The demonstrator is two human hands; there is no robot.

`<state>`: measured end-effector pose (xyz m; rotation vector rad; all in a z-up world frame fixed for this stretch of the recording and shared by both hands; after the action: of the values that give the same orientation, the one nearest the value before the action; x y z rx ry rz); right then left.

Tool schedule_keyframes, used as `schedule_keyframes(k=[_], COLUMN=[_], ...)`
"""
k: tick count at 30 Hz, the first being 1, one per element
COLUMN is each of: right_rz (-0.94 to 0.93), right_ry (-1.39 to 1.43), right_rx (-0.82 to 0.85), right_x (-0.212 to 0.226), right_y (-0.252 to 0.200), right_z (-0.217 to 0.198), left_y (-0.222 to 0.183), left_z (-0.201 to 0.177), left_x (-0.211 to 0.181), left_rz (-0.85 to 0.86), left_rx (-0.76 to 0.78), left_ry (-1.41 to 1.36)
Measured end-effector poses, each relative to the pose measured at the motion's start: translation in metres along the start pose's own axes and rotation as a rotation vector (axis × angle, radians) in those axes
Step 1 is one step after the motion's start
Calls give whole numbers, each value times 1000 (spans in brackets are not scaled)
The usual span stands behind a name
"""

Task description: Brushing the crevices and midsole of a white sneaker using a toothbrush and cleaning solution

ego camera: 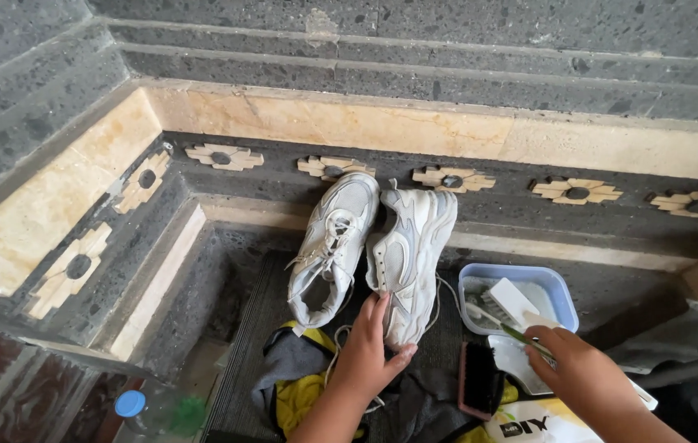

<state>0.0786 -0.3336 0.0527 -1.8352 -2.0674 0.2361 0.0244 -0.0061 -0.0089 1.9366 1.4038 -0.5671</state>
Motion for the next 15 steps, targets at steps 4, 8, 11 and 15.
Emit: schedule_keyframes(k=[4,8,11,15], right_rz=[-27,40,-19,-181], right_ry=[32,321,381,308], right_rx=[-112,-200,-341,-346], right_x=[6,30,47,99], right_y=[-5,-20,-16,-20], right_z=[-14,-50,-67,-100], left_y=[0,0,2,5], left_z=[-4,-7,-11,-2], left_x=[-5,-6,-8,-2], left_rz=[-3,-21,-86,-70], left_rx=[-11,10,77,81], left_ry=[-5,-24,-52,-43])
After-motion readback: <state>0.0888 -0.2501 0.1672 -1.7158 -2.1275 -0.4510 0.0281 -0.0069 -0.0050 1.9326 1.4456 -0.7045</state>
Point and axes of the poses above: each hand's wrist, its own y-axis towards the middle knuckle, its own z-axis out of the palm, x = y × z, the point moved 3 cm from there along y, towards the middle knuckle, and after that the axes turned 9 degrees about x, right-handed, at the moved point
